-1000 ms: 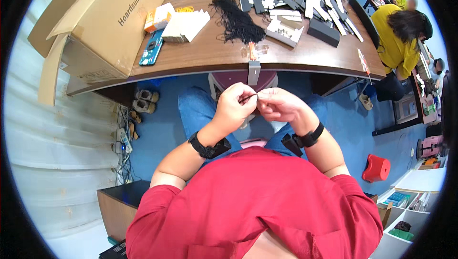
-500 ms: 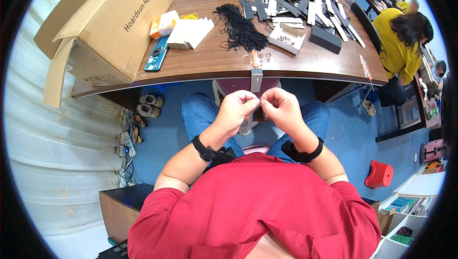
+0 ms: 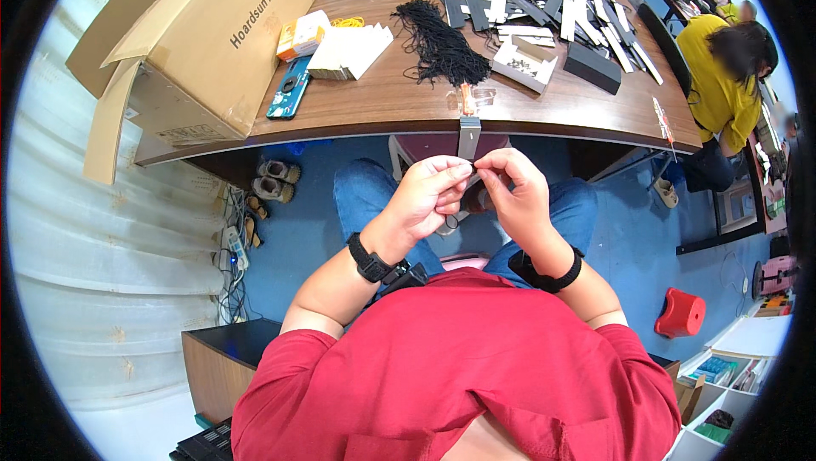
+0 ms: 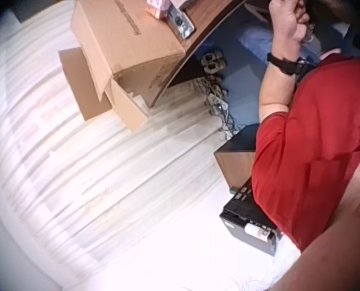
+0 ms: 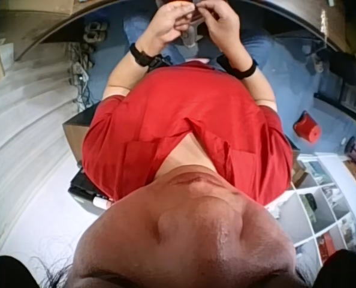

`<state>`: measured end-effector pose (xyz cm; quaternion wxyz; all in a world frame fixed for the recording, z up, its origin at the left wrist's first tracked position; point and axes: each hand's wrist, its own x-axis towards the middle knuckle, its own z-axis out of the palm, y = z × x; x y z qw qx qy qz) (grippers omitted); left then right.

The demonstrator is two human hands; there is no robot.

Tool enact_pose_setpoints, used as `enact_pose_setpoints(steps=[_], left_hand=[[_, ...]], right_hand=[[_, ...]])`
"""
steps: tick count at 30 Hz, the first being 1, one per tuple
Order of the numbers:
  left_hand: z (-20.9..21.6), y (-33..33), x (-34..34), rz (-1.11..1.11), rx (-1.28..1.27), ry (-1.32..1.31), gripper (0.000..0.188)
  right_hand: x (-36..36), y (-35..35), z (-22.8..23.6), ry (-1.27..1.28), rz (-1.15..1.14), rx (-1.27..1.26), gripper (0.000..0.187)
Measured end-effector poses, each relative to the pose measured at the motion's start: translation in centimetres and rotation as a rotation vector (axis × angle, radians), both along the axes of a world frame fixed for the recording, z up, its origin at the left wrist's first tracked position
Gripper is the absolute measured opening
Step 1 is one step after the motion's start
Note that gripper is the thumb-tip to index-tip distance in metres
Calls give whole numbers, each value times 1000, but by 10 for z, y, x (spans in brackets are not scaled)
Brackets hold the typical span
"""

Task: Manually assemble product hanging tags by threading elastic cords through cardstock tags.

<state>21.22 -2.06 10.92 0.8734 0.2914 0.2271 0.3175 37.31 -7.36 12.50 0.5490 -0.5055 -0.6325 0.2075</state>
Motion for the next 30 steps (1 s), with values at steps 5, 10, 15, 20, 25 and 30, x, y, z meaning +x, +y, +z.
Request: enact_pose_setpoints(steps=[5, 10, 15, 20, 25, 30], left_hand=[[2, -2, 0, 42, 31, 28, 9], [4, -3, 0, 49, 39, 30, 9], [7, -7, 2, 150, 248, 236, 10], [10, -14, 8, 224, 543, 361, 9], [16, -16, 6, 185, 577, 373, 9], [22, -19, 7, 169, 649, 425, 11]], right_hand=[[4, 3, 5, -51, 39, 16, 12], [7, 5, 6, -168, 44, 140, 13], [10, 7, 9, -318, 7, 251, 16], [15, 2, 10, -243, 77, 87, 9], [16, 0, 4, 305, 195, -360, 2], [17, -3, 1, 485, 262, -346, 4]])
